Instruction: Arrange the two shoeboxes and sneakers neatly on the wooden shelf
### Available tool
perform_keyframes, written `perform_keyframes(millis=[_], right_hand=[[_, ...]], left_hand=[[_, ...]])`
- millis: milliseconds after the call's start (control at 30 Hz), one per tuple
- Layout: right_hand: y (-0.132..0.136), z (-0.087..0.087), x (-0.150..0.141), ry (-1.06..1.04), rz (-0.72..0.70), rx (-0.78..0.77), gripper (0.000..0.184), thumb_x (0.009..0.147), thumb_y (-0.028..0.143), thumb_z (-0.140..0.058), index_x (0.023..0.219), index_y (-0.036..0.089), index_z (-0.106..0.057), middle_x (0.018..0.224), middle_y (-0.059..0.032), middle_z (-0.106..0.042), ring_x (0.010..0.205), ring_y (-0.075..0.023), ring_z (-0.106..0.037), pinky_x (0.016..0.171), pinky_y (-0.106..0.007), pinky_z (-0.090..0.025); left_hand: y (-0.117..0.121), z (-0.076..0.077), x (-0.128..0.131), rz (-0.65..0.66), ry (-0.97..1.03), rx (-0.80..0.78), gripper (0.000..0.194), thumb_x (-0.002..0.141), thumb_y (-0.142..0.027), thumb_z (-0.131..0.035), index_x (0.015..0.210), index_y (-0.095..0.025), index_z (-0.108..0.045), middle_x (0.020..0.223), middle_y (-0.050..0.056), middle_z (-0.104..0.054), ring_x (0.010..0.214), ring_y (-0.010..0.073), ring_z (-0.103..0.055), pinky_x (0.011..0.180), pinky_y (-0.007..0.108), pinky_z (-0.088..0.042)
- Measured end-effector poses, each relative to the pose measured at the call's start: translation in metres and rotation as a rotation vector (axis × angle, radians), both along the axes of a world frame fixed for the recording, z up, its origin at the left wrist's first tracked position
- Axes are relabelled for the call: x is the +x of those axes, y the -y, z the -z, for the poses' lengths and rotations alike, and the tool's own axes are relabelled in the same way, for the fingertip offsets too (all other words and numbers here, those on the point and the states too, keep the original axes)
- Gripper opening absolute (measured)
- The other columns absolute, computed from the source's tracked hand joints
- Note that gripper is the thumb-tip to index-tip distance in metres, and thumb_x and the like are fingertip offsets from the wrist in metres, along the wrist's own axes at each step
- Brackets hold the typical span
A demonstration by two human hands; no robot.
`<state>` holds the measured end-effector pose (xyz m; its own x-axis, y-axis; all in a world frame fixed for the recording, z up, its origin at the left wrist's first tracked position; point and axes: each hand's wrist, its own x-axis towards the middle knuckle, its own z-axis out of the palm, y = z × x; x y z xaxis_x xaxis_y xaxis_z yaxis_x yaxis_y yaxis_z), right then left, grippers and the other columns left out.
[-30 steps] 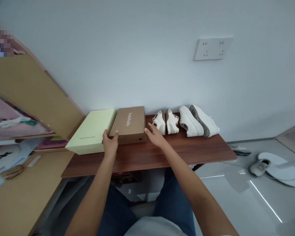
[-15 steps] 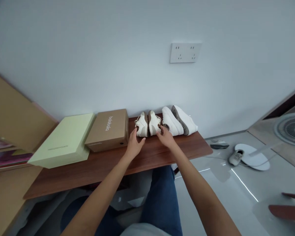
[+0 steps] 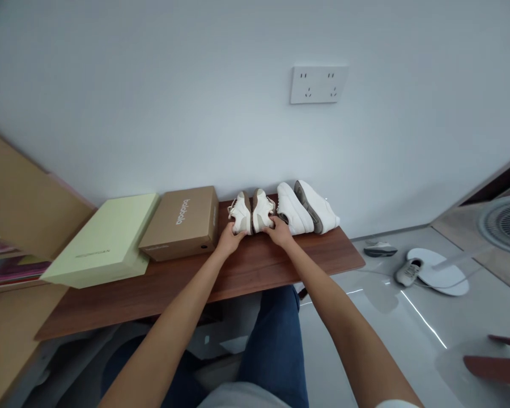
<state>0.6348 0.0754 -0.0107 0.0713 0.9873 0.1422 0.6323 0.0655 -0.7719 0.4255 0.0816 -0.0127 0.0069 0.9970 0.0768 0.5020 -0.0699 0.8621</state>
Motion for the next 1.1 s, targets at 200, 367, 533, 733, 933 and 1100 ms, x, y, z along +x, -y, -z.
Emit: perform_keyframes(millis=[200, 367, 533, 733, 933, 1100], right_hand=[[-0.004, -0.036, 0.004, 0.180, -0.106, 0.043, 0.031, 0.083, 0.024, -0.065, 0.113, 0.017, -0.064, 0.101, -0.0059, -0.072, 0.091, -0.0195, -0.064, 0.085, -0.031, -0.048], [-0.005, -0.069, -0.001, 0.472, -0.240, 0.026, 0.037, 0.087, 0.017, -0.065, 0.124, 0.014, -0.058, 0.112, -0.0134, -0.071, 0.106, -0.0240, -0.065, 0.090, -0.031, -0.045], [-0.007, -0.086, -0.013, 0.737, -0.338, -0.024, 0.036, 0.090, 0.017, -0.062, 0.125, 0.010, -0.054, 0.120, -0.0217, -0.066, 0.114, -0.0293, -0.063, 0.092, -0.033, -0.046], [-0.013, -0.087, -0.026, 0.800, -0.340, -0.061, 0.033, 0.090, 0.010, -0.057, 0.122, 0.008, -0.055, 0.125, -0.0242, -0.064, 0.119, -0.0310, -0.061, 0.094, -0.036, -0.048], [-0.020, -0.084, -0.036, 0.799, -0.345, -0.091, 0.034, 0.089, 0.010, -0.059, 0.123, 0.009, -0.056, 0.126, -0.0247, -0.064, 0.115, -0.0310, -0.064, 0.095, -0.038, -0.049], [-0.022, -0.083, -0.044, 0.803, -0.359, -0.109, 0.033, 0.091, 0.010, -0.055, 0.124, 0.008, -0.055, 0.127, -0.0254, -0.064, 0.115, -0.0314, -0.064, 0.096, -0.040, -0.050]], left_hand=[[-0.001, -0.031, -0.003, 0.031, -0.300, 0.057, 0.043, 0.084, -0.029, -0.067, 0.123, -0.018, -0.054, 0.116, 0.014, -0.068, 0.110, 0.0279, -0.063, 0.091, 0.037, -0.047], [-0.001, -0.062, 0.002, 0.144, -0.702, 0.059, 0.041, 0.087, -0.028, -0.063, 0.124, -0.017, -0.050, 0.122, 0.019, -0.064, 0.116, 0.0319, -0.061, 0.092, 0.039, -0.046], [0.001, -0.076, 0.011, 0.205, -0.946, 0.053, 0.039, 0.088, -0.023, -0.060, 0.124, -0.015, -0.048, 0.123, 0.021, -0.062, 0.121, 0.0329, -0.057, 0.094, 0.043, -0.045], [0.001, -0.076, 0.010, 0.252, -0.982, 0.048, 0.038, 0.084, -0.013, -0.059, 0.121, -0.013, -0.050, 0.123, 0.022, -0.063, 0.126, 0.0342, -0.054, 0.098, 0.045, -0.044], [-0.007, -0.074, 0.006, 0.249, -0.918, 0.012, 0.040, 0.080, -0.012, -0.062, 0.118, -0.016, -0.053, 0.125, 0.023, -0.062, 0.123, 0.0359, -0.056, 0.098, 0.047, -0.044], [-0.015, -0.072, 0.006, 0.244, -0.886, -0.007, 0.041, 0.078, -0.013, -0.066, 0.118, -0.018, -0.055, 0.126, 0.024, -0.062, 0.120, 0.0371, -0.059, 0.098, 0.047, -0.044]])
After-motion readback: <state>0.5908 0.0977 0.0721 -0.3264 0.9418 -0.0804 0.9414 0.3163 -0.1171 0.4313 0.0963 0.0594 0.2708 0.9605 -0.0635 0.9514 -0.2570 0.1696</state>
